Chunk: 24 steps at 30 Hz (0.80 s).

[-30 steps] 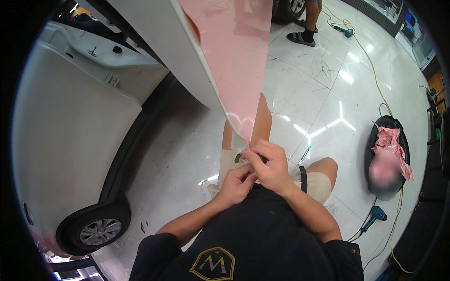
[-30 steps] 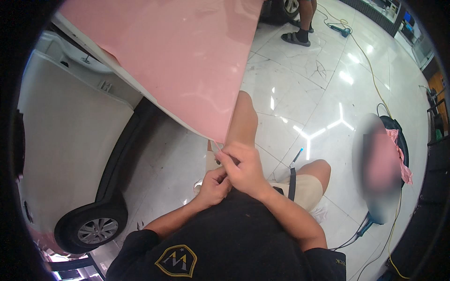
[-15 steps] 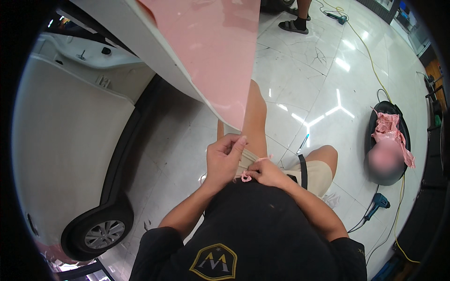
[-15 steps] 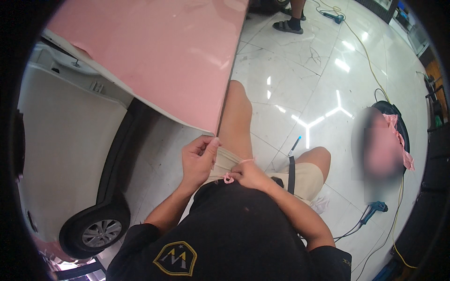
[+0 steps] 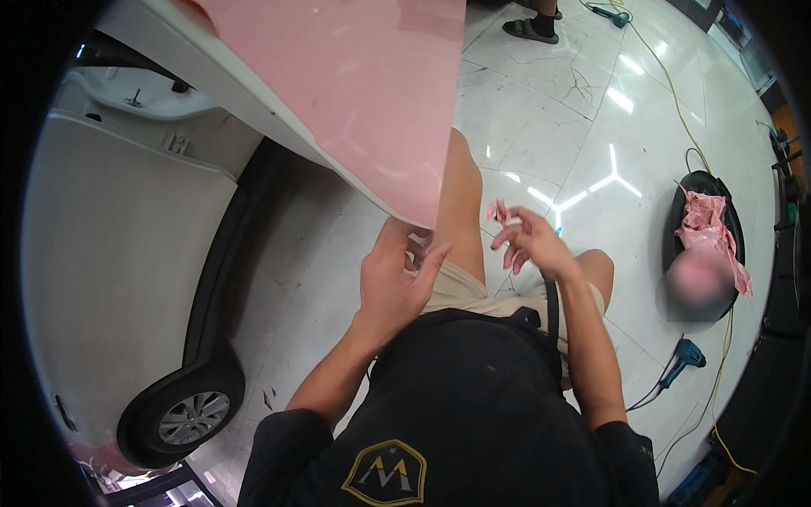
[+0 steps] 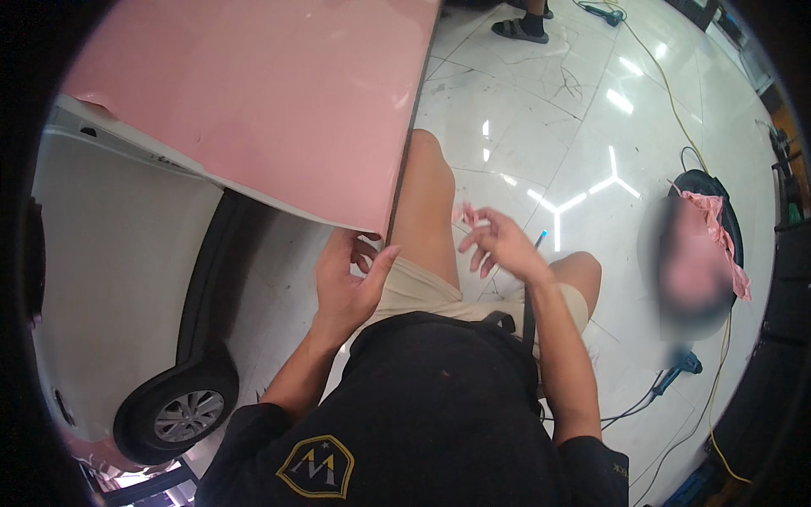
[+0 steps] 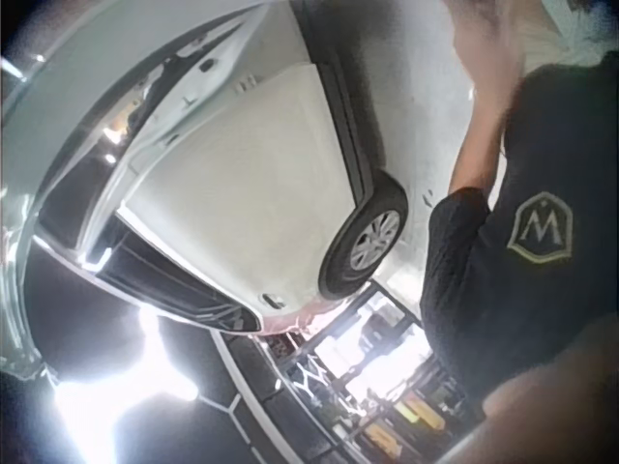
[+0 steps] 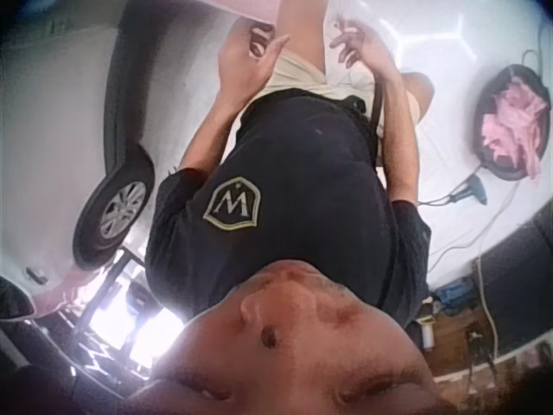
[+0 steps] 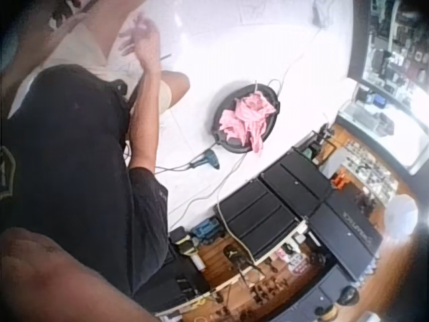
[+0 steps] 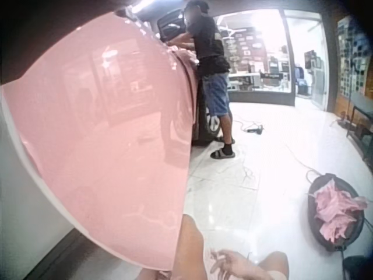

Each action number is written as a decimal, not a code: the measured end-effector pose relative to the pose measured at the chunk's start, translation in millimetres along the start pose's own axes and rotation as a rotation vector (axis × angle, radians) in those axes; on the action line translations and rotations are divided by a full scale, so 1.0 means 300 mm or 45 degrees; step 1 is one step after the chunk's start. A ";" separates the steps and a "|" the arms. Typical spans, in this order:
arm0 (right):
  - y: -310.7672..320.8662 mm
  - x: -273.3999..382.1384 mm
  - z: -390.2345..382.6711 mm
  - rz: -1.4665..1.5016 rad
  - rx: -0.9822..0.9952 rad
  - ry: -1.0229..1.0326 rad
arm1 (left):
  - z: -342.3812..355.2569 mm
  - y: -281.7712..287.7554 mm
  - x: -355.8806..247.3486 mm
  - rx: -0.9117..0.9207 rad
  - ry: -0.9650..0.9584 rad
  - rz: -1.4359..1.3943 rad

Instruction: The person applies a pink vinyl wrap to the driver's side door of a white car. They use a squeegee to smooth the material and a knife to trim the edges around the door handle and perimeter. The person works on the door while it is open, carefully tucking the wrap into the seams.

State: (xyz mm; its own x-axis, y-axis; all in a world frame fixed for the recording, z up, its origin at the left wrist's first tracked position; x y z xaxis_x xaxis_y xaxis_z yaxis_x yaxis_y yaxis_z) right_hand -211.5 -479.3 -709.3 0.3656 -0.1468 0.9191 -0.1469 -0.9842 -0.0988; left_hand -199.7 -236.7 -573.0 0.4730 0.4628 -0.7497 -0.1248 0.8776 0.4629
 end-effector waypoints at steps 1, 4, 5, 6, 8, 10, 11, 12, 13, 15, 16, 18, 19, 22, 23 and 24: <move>0.005 0.063 0.014 0.060 0.050 -0.050 | 0.007 -0.001 0.007 0.000 -0.023 0.033; 0.080 0.103 0.122 0.301 0.268 -0.083 | 0.030 0.000 0.020 0.007 -0.106 0.082; 0.104 0.097 0.142 0.385 0.356 -0.082 | 0.036 0.004 0.013 0.011 -0.125 0.072; 0.120 0.078 0.158 0.471 0.331 -0.063 | 0.042 0.009 0.008 0.015 -0.143 0.062; 0.117 0.086 0.181 0.610 0.297 -0.041 | 0.036 0.018 0.021 0.018 -0.087 0.047; 0.124 0.074 0.165 1.071 0.219 -0.014 | 0.026 0.033 0.036 0.030 -0.035 0.040; 0.143 0.048 0.169 1.318 0.217 0.017 | 0.017 0.041 0.044 0.037 -0.009 0.042; 0.185 0.007 0.180 1.567 0.194 0.053 | 0.006 0.043 0.053 0.059 0.015 0.033; 0.246 -0.057 0.203 1.569 0.177 0.115 | -0.014 0.043 0.072 0.094 0.073 0.031; 0.243 0.052 0.140 1.747 0.406 0.282 | -0.066 0.077 0.150 0.074 0.217 0.090; 0.232 0.144 0.097 1.834 0.513 0.380 | -0.074 0.082 0.179 0.078 0.228 0.113; 0.174 0.294 0.012 1.677 0.981 0.615 | -0.115 0.080 0.219 0.155 0.267 0.158; 0.179 0.322 0.017 1.508 0.883 0.524 | -0.118 0.073 0.217 0.154 0.234 0.158; 0.148 0.247 0.045 1.121 0.330 0.132 | -0.092 0.039 0.182 0.165 0.098 0.200; 0.104 0.242 0.029 0.807 0.151 0.034 | -0.079 0.039 0.167 0.178 0.037 0.250; 0.048 0.249 0.007 0.647 0.172 0.000 | -0.066 0.039 0.155 0.191 -0.023 0.299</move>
Point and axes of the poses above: each hand's wrist, its own z-axis towards the middle knuckle, its own y-axis out of the back of the hand, x = y × z, the point moved 3 cm from there along z, towards the middle knuckle, and after that the axes turned 13 degrees about -x, right-handed, at the moved point
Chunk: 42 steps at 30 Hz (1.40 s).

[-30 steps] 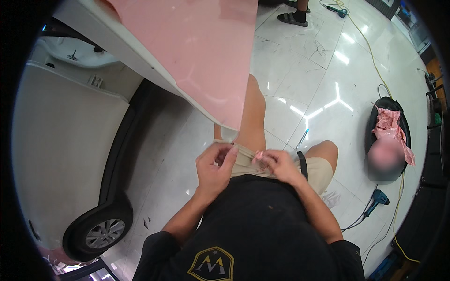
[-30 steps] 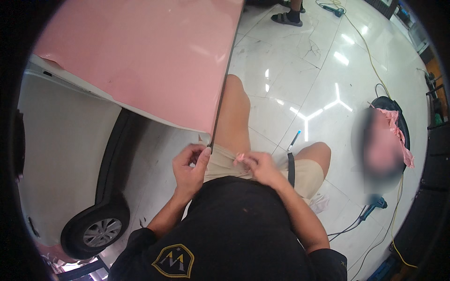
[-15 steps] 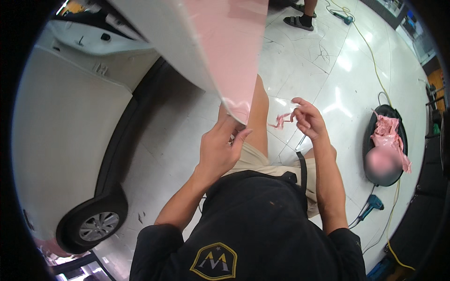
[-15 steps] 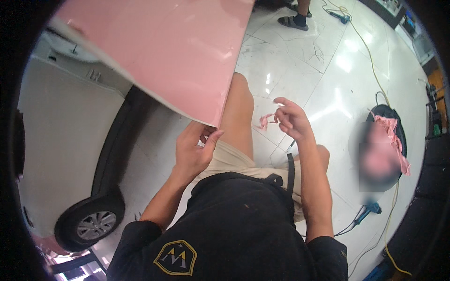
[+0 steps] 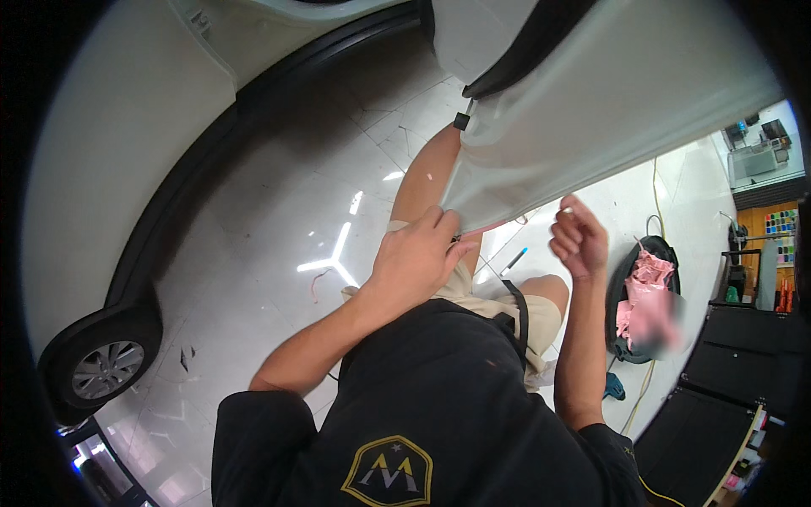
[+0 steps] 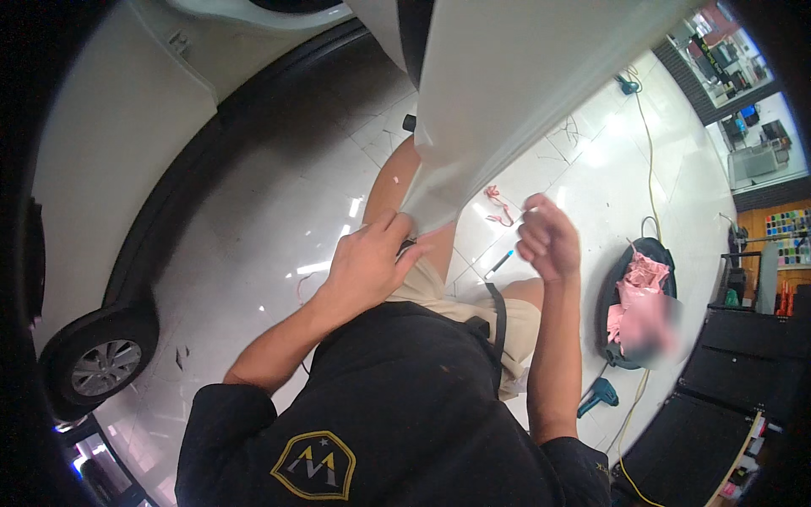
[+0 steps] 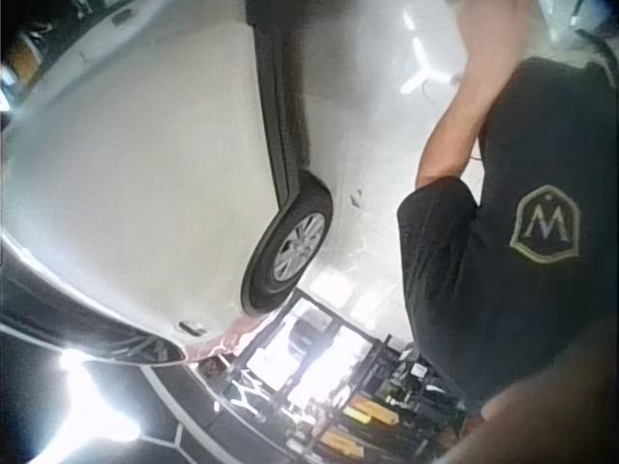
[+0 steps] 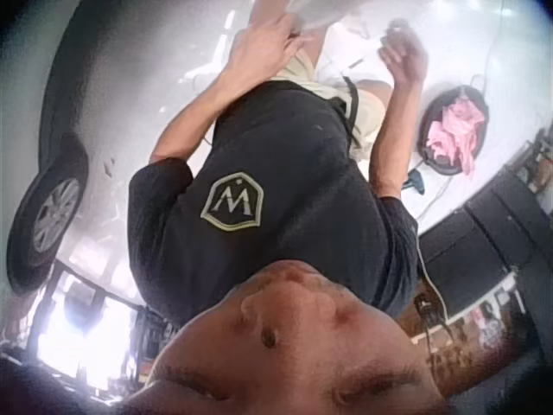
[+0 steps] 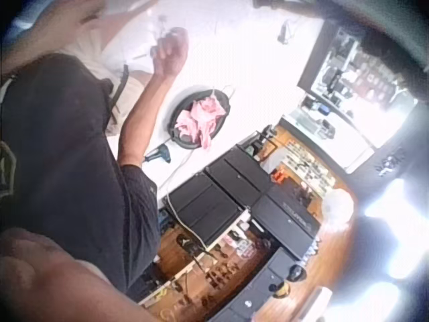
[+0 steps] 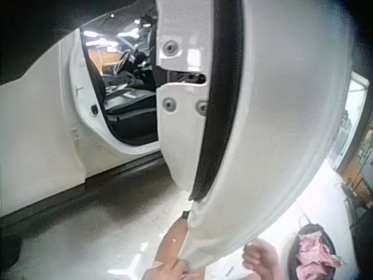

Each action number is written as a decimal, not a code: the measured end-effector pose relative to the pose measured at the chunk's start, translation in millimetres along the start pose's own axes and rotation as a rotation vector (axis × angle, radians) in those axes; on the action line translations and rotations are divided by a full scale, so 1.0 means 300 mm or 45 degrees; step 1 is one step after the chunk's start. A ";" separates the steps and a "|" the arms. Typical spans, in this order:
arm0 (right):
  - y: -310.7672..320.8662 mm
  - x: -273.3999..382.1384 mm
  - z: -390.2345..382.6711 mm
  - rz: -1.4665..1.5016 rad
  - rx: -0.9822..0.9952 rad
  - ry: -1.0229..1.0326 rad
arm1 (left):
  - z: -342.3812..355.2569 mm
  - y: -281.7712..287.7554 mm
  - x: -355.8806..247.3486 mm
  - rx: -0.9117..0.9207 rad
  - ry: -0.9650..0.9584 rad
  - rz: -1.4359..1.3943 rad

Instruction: The person applies a pink vinyl wrap to the driver's side door of a white car. They use a squeegee to smooth the material and a knife to trim the edges around the door handle and perimeter. The person works on the door while it is open, carefully tucking the wrap into the seams.

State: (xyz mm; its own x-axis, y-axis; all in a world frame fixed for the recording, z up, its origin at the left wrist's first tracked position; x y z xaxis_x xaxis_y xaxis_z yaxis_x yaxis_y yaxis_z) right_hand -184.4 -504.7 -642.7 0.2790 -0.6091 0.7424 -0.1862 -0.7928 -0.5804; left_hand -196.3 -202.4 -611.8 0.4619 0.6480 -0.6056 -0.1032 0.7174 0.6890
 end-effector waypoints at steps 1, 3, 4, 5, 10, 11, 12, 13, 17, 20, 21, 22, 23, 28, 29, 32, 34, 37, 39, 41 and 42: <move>-0.034 -0.018 -0.017 -0.119 -0.017 -0.033 | 0.013 0.003 -0.012 0.014 -0.079 0.039; -0.085 -0.058 -0.032 -0.313 -0.044 -0.106 | 0.025 0.005 -0.028 0.037 -0.226 0.134; -0.108 -0.073 -0.036 -0.390 -0.058 -0.132 | 0.032 0.003 -0.027 0.085 -0.250 0.164; -0.129 -0.083 -0.040 -0.453 -0.040 -0.150 | 0.038 0.002 -0.026 0.132 -0.274 0.194; -0.207 -0.113 -0.058 -0.641 -0.020 -0.130 | 0.051 0.006 -0.032 0.273 -0.256 0.185; -0.219 -0.114 -0.062 -0.658 -0.013 -0.131 | 0.057 0.014 -0.035 0.294 -0.222 0.167; -0.229 -0.109 -0.065 -0.668 -0.008 -0.126 | 0.063 0.019 -0.038 0.315 -0.188 0.150; -0.238 -0.110 -0.071 -0.674 -0.001 -0.126 | 0.067 0.022 -0.035 0.324 -0.157 0.092; -0.250 -0.114 -0.089 -0.689 0.015 -0.143 | 0.106 0.042 -0.014 0.389 0.032 -0.149; -0.262 -0.130 -0.093 -0.677 0.030 -0.177 | 0.098 0.052 -0.022 0.455 0.183 -0.327; -0.262 -0.136 -0.095 -0.715 0.015 -0.188 | 0.090 0.053 -0.027 0.474 0.226 -0.384; -0.264 -0.143 -0.096 -0.743 -0.003 -0.191 | 0.091 0.063 -0.030 0.463 0.193 -0.295; -0.262 -0.147 -0.099 -0.770 -0.021 -0.194 | 0.090 0.075 -0.031 0.451 0.160 -0.205; -0.228 -0.185 -0.127 -0.760 0.007 -0.186 | 0.074 0.089 -0.020 0.435 0.034 0.057; -0.234 -0.193 -0.126 -0.793 0.007 -0.189 | 0.071 0.069 -0.034 0.386 -0.019 0.069; -0.252 -0.221 -0.131 -0.832 0.031 -0.193 | 0.073 0.039 -0.048 0.353 -0.176 0.128; -0.256 -0.230 -0.134 -0.826 0.054 -0.189 | 0.086 0.036 -0.056 0.377 -0.243 0.148; -0.256 -0.233 -0.137 -0.799 0.078 -0.167 | 0.106 0.043 -0.071 0.415 -0.240 0.147; -0.256 -0.233 -0.138 -0.783 0.083 -0.142 | 0.115 0.036 -0.075 0.423 -0.179 0.159; -0.250 -0.233 -0.144 -0.744 0.076 -0.120 | 0.114 0.015 -0.049 0.376 0.076 0.079; -0.247 -0.233 -0.146 -0.725 0.074 -0.109 | 0.115 0.010 -0.038 0.348 0.204 0.038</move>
Point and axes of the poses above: each hand's wrist, its own z-axis towards the middle knuckle, its own y-axis out of the back of the hand, x = y × z, the point moved 3 cm from there along z, towards the middle knuckle, and after that the axes turned 13 degrees about -x, right-handed, at the moved point
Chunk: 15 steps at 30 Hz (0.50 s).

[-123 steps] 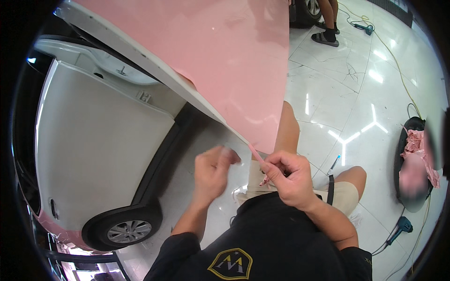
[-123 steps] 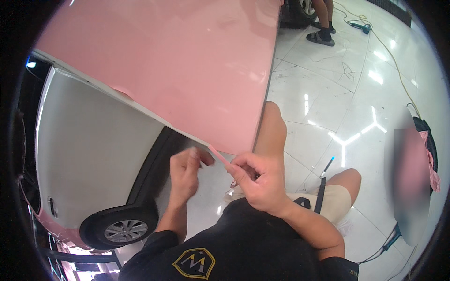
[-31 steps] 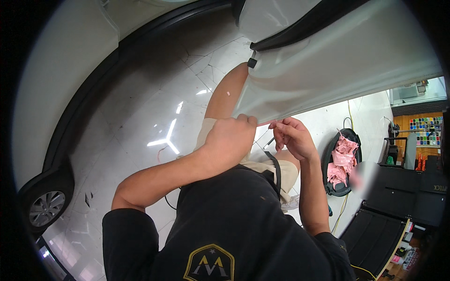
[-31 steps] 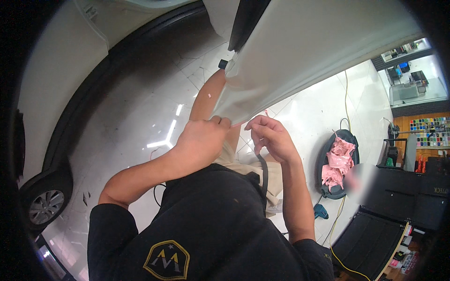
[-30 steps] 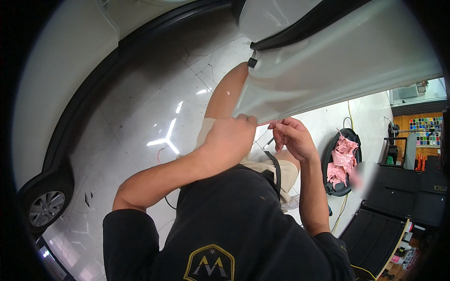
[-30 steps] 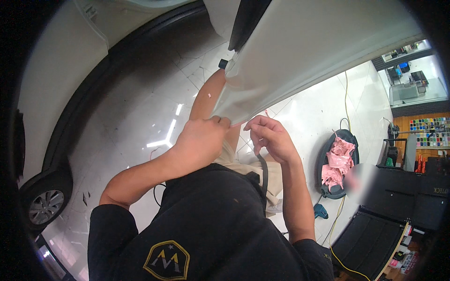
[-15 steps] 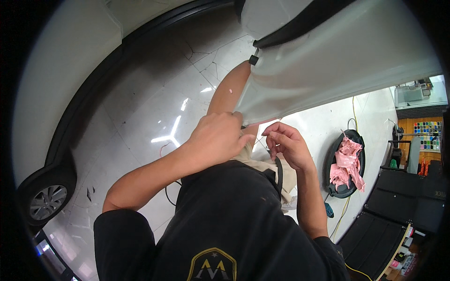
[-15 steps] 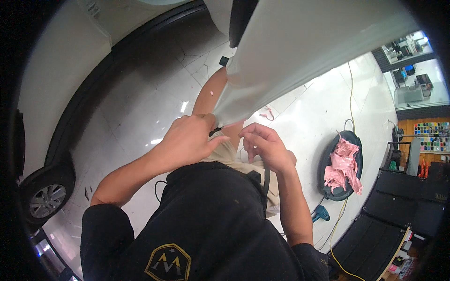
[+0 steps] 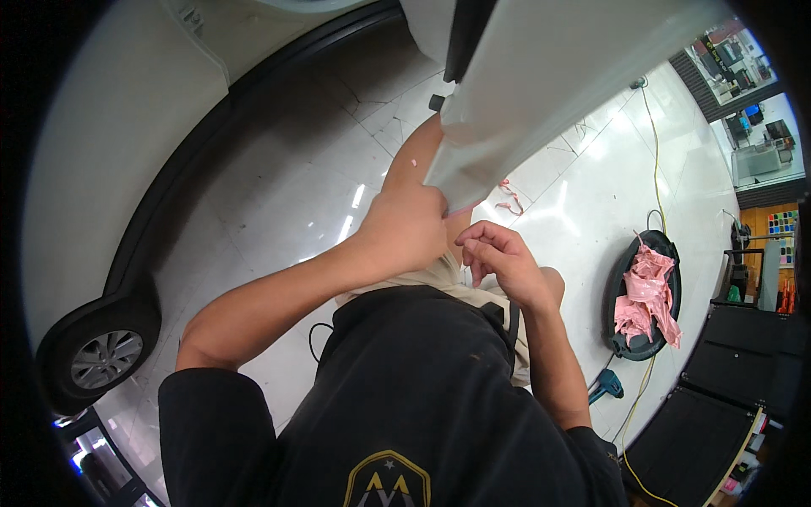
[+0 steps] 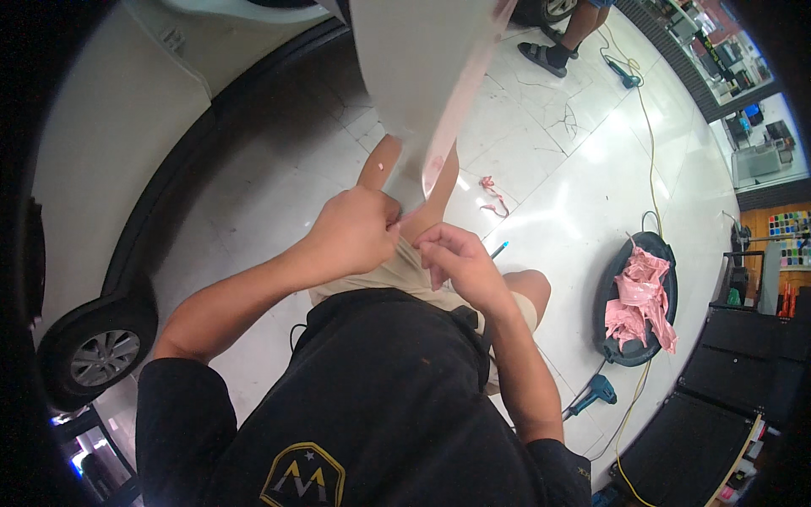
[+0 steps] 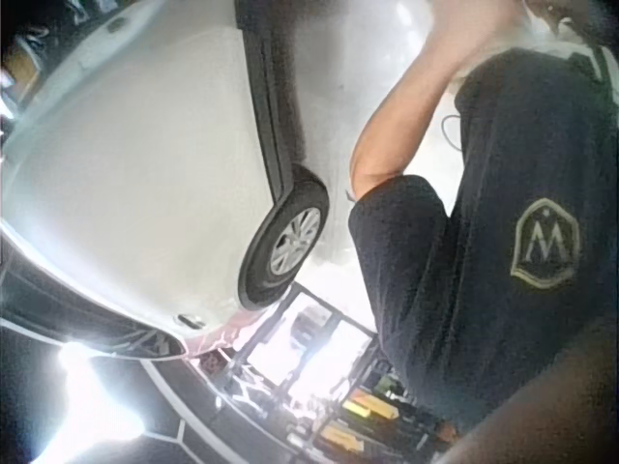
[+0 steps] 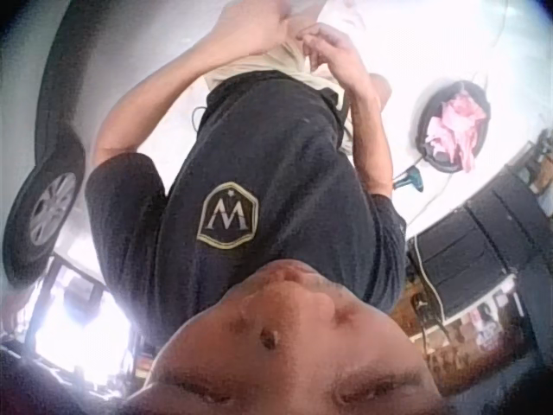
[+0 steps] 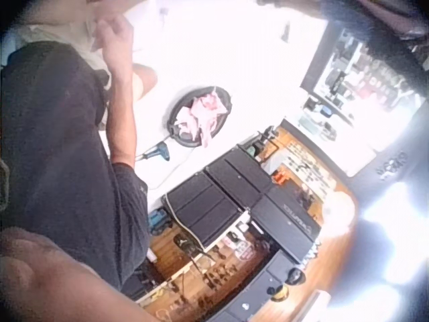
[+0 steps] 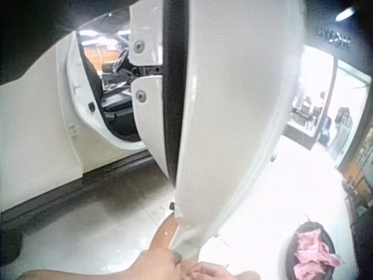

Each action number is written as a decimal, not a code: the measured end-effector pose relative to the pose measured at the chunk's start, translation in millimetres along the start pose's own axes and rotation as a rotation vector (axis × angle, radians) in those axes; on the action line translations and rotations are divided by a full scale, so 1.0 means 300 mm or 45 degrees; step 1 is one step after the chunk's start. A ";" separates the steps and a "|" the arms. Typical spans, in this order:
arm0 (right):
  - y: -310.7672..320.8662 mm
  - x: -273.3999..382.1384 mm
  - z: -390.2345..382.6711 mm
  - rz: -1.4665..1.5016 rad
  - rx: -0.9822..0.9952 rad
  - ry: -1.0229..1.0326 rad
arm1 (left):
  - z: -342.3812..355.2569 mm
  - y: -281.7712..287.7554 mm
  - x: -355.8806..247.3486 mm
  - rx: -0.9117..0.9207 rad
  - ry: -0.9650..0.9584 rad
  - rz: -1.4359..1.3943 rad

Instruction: The person applies a pink vinyl wrap to the driver's side door of a white car. They use a squeegee to smooth the material and a knife to trim the edges around the door handle and perimeter. The person works on the door while it is open, carefully tucking the wrap into the seams.

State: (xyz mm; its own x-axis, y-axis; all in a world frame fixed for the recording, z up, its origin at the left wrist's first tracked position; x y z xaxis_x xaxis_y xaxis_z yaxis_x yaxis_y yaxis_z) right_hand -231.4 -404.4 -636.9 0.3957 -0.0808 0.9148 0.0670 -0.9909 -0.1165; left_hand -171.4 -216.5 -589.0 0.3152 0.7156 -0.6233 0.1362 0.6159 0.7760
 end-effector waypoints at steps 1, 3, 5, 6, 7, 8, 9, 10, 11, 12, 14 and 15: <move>0.007 -0.012 0.000 0.021 -0.007 0.002 | 0.006 -0.001 -0.002 0.030 0.044 -0.004; 0.020 -0.043 0.006 0.061 -0.022 0.007 | 0.018 0.005 -0.006 0.089 0.132 -0.012; 0.023 -0.058 0.009 0.082 -0.019 0.025 | 0.022 0.015 -0.010 0.092 0.163 -0.014; 0.027 -0.064 0.010 0.093 -0.019 0.034 | 0.022 0.019 -0.013 0.093 0.177 -0.015; 0.030 -0.072 0.010 0.113 -0.027 0.042 | 0.025 0.021 -0.015 0.107 0.177 -0.003; 0.035 -0.079 0.010 0.133 -0.035 0.050 | 0.029 0.018 -0.012 0.122 0.177 0.008; 0.039 -0.084 0.010 0.153 -0.044 0.058 | 0.035 0.017 -0.009 0.136 0.177 0.019; 0.043 -0.097 0.010 0.173 -0.055 0.060 | 0.035 0.012 0.001 0.170 0.228 -0.036; 0.046 -0.108 0.010 0.192 -0.065 0.062 | 0.032 0.008 0.012 0.202 0.279 -0.091; 0.048 -0.117 0.012 0.212 -0.076 0.064 | 0.030 0.005 0.019 0.234 0.332 -0.146; 0.046 -0.146 0.011 0.252 -0.103 0.052 | 0.013 -0.010 0.022 0.199 0.435 -0.326; 0.041 -0.157 0.014 0.272 -0.116 0.046 | 0.004 -0.015 0.022 0.180 0.488 -0.416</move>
Point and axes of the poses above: each hand's wrist, its own z-axis towards the middle knuckle, its own y-axis out of the back of the hand, x = y × z, the point moved 3 cm from there along z, towards the middle knuckle, and after that the axes turned 13 degrees about -x, right-handed, at the moved point
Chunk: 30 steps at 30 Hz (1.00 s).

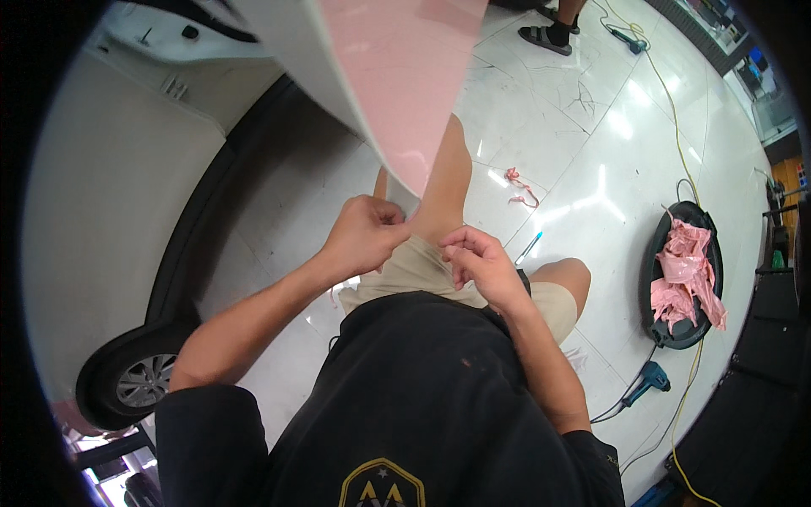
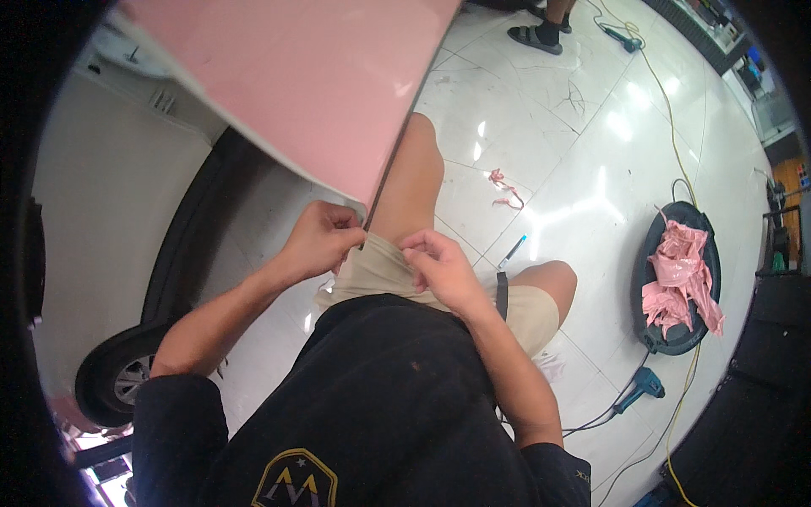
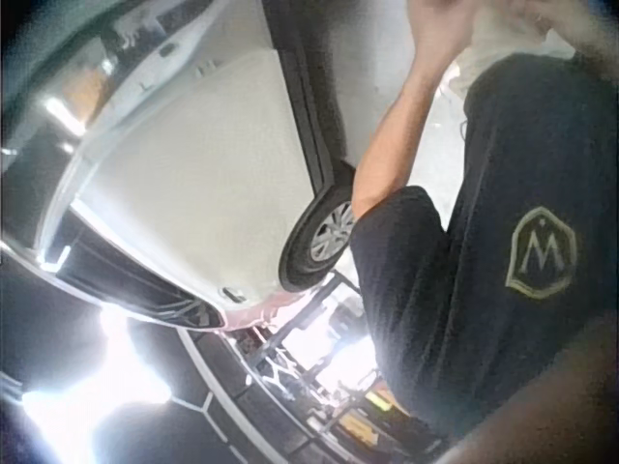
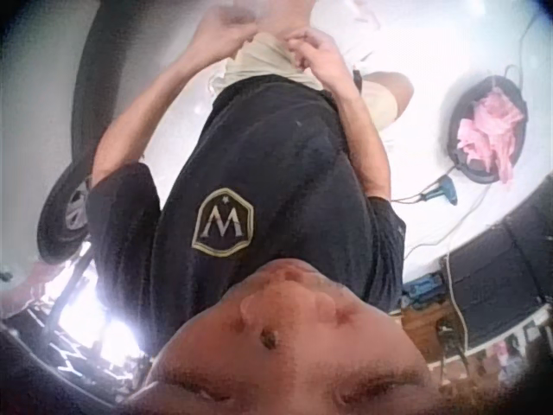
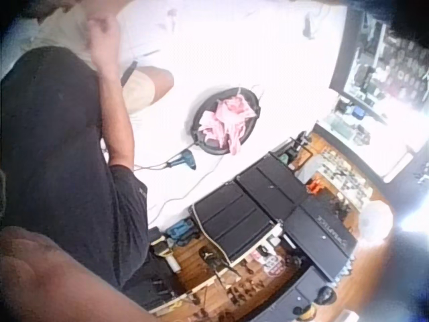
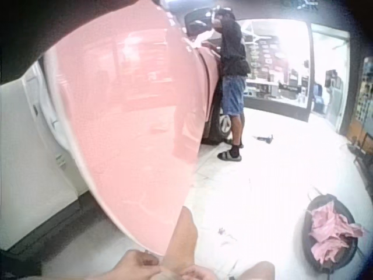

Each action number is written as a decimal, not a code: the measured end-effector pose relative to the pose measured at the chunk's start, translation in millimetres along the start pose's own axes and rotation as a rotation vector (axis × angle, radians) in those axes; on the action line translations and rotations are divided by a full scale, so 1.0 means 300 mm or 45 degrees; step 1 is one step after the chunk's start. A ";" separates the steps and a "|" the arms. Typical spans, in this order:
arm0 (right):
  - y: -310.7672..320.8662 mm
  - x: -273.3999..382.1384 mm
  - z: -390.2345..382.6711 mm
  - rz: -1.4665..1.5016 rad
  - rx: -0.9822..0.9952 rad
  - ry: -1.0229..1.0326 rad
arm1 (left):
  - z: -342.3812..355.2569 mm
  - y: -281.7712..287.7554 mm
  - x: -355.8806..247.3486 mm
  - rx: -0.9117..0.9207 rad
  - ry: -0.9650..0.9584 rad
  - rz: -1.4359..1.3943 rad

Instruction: The person applies a pink vinyl wrap to the driver's side door of a white car. They use a squeegee to smooth the material and a knife to trim the edges around the door handle and perimeter. The person works on the door while it is open, carefully tucking the wrap into the seams.

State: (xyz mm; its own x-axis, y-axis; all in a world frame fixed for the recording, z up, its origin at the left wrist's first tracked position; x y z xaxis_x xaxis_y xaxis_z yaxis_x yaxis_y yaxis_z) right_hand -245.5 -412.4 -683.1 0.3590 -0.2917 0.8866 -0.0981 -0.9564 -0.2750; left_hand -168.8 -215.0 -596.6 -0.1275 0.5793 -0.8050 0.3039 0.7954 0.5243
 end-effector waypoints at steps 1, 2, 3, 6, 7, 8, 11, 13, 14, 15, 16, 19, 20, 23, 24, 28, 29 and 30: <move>-0.003 -0.014 -0.001 0.050 -0.005 -0.006 | -0.005 -0.009 0.008 -0.017 0.025 -0.043; -0.010 -0.027 0.000 0.100 -0.009 -0.012 | -0.010 -0.016 0.015 -0.036 0.051 -0.085; -0.018 -0.037 0.004 0.151 -0.012 -0.018 | -0.012 -0.023 0.021 -0.056 0.078 -0.126; -0.066 -0.027 -0.002 0.167 0.002 -0.151 | -0.028 -0.052 0.039 -0.130 0.149 -0.373; -0.086 -0.019 0.001 0.180 0.038 -0.201 | -0.033 -0.059 0.045 -0.154 0.142 -0.354; -0.108 -0.011 0.005 0.194 0.076 -0.251 | -0.040 -0.063 0.051 -0.178 0.136 -0.335; -0.138 0.000 0.028 0.284 0.157 -0.319 | -0.063 -0.085 0.035 -0.228 0.155 -0.382; -0.154 -0.006 0.043 0.341 0.165 -0.313 | -0.073 -0.104 0.016 -0.263 0.182 -0.410; -0.161 -0.018 0.053 0.361 0.152 -0.298 | -0.075 -0.111 0.010 -0.285 0.195 -0.405; -0.167 -0.031 0.062 0.382 0.136 -0.283 | -0.079 -0.113 0.008 -0.304 0.207 -0.399; -0.173 -0.042 0.071 0.392 0.159 -0.243 | -0.087 -0.116 0.021 -0.320 0.190 -0.348; -0.177 -0.076 0.090 0.396 0.220 -0.144 | -0.090 -0.111 0.009 -0.452 -0.078 -0.055; -0.174 -0.083 0.097 0.378 0.240 -0.125 | -0.091 -0.105 0.012 -0.428 -0.170 0.004; -0.157 -0.067 0.095 0.282 0.289 -0.163 | -0.105 -0.078 0.025 -0.256 -0.481 0.199; -0.154 -0.055 0.093 0.242 0.304 -0.191 | -0.150 -0.078 0.031 -0.129 -0.594 0.277; -0.150 -0.047 0.085 0.251 0.321 -0.190 | -0.131 0.020 0.024 -0.082 -0.342 0.429; -0.151 -0.055 0.086 0.239 0.323 -0.188 | -0.111 0.051 -0.005 -0.133 -0.212 0.470; -0.155 -0.064 0.081 0.229 0.331 -0.192 | -0.094 0.062 -0.055 -0.122 -0.304 0.536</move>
State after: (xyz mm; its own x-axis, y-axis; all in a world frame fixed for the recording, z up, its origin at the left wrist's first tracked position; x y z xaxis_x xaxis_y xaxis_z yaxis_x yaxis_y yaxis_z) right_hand -225.2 -362.1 -696.3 0.4921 -0.4320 0.7557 0.0605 -0.8491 -0.5248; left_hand -187.6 -204.8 -565.6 0.2111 0.8061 -0.5529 0.1928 0.5202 0.8320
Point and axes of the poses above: each hand's wrist, its own z-axis towards the middle knuckle, its own y-axis out of the back of the hand, x = y × z, the point moved 3 cm from there along z, towards the middle knuckle, and after that the axes turned 13 degrees about -x, right-handed, at the moved point
